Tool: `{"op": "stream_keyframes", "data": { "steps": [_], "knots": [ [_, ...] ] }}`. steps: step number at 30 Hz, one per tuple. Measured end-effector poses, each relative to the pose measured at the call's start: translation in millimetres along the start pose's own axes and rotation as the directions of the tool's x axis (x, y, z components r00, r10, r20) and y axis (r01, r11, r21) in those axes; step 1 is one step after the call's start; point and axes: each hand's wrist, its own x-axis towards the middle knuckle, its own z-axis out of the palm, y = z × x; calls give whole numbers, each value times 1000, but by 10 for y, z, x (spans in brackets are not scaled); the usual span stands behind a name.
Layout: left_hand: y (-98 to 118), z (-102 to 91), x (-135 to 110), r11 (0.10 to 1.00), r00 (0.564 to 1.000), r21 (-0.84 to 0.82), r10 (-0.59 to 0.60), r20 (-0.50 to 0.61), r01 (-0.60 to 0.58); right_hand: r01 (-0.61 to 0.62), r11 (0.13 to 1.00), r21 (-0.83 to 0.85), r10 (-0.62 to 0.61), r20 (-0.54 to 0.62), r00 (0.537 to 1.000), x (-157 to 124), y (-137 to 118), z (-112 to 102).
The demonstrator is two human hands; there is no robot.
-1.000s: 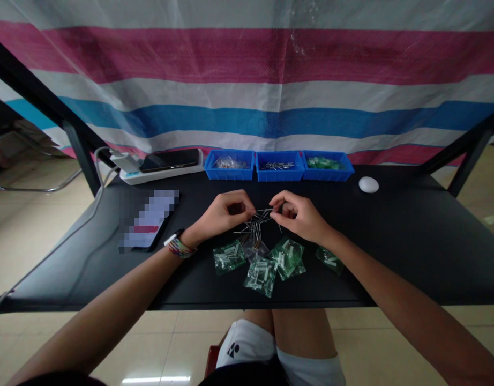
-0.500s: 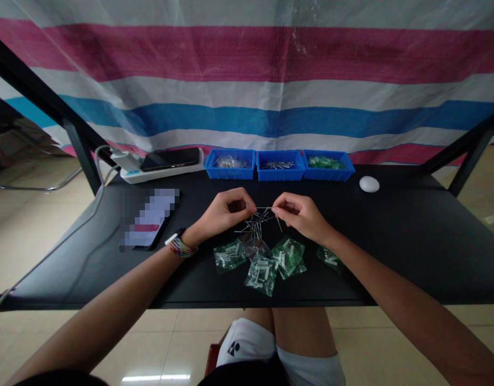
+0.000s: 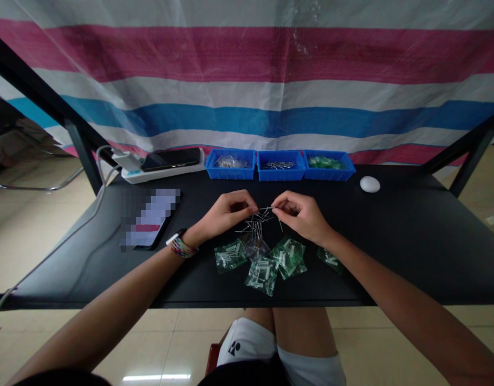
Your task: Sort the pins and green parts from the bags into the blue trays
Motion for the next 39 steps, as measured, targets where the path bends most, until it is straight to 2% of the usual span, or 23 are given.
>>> {"op": "stream_keyframes", "data": {
  "steps": [5, 12, 21, 28, 31, 33, 36, 38, 39],
  "knots": [
    [22, 21, -5, 1000, 999, -7, -11, -36, 11, -45, 999, 30, 44, 15, 999, 4, 17, -1],
    [11, 52, -11, 996, 996, -83, -21, -89, 14, -44, 999, -15, 46, 91, 995, 1, -3, -33],
    [-9, 65, -18, 995, 995, -104, -16, -101, 6, -39, 999, -1, 39, 58, 998, 16, 71, -36],
    [14, 78, -14, 991, 994, -136, -6, -112, -9, -19, 999, 27, 18, 46, 999, -4, 28, 2],
    [0, 91, -6, 982, 991, -188, 10, -132, -35, 2, 1000, 9, -2, -24, 1000, 35, 16, -34],
    [-23, 99, -3, 977, 991, -209, 20, -129, -47, 24, 999, -40, -29, -143, 989, 132, 29, -118],
    [-60, 105, -5, 978, 994, -203, 28, -104, -49, 42, 980, -196, -115, -378, 919, 387, 88, -322],
    [-79, 104, -7, 981, 995, -190, 31, -96, -49, 7, 937, -350, -176, -455, 873, 577, 142, -471],
    [-85, 102, -8, 982, 995, -184, 31, -95, -48, -45, 903, -428, -172, -455, 873, 658, 168, -535]
  ]
}}
